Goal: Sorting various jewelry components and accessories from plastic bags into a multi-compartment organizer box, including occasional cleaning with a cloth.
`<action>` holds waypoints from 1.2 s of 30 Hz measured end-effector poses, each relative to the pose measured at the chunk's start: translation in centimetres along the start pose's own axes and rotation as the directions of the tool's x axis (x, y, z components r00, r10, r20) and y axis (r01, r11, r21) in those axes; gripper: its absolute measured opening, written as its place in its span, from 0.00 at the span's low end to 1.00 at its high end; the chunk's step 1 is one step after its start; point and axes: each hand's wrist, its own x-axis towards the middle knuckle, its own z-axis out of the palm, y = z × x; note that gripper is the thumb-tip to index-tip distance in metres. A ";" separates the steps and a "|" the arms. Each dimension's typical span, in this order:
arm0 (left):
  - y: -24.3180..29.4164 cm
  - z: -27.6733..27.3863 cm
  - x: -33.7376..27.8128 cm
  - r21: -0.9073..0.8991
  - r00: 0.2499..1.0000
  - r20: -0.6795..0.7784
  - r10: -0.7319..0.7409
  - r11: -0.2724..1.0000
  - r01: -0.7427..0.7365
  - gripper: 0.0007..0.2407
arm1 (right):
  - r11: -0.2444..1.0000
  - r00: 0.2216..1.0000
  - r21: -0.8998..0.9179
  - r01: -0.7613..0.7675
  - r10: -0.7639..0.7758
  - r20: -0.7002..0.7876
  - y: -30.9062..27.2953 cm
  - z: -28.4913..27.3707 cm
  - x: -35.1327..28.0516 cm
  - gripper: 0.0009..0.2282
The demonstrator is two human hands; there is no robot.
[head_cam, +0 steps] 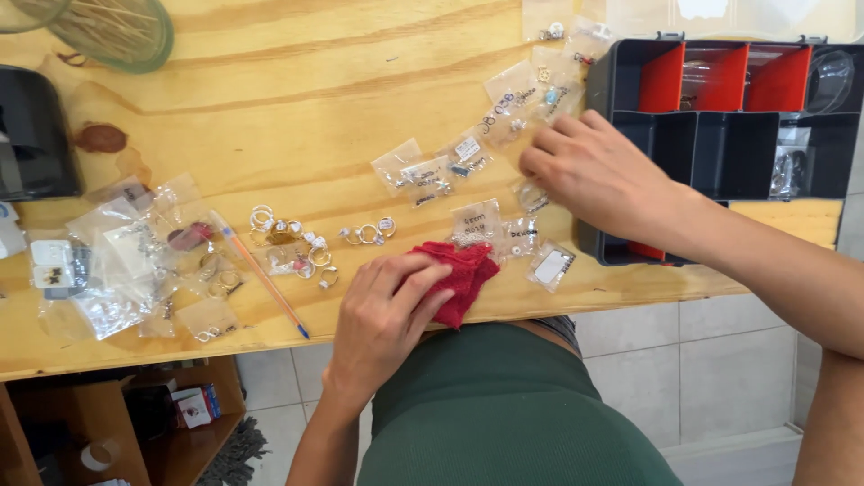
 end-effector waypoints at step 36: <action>-3.6 2.3 3.7 0.257 0.890 0.456 0.017 0.955 -0.150 0.22 | 0.274 0.903 0.954 0.120 0.368 -0.220 -14.6 -7.1 -6.2 0.06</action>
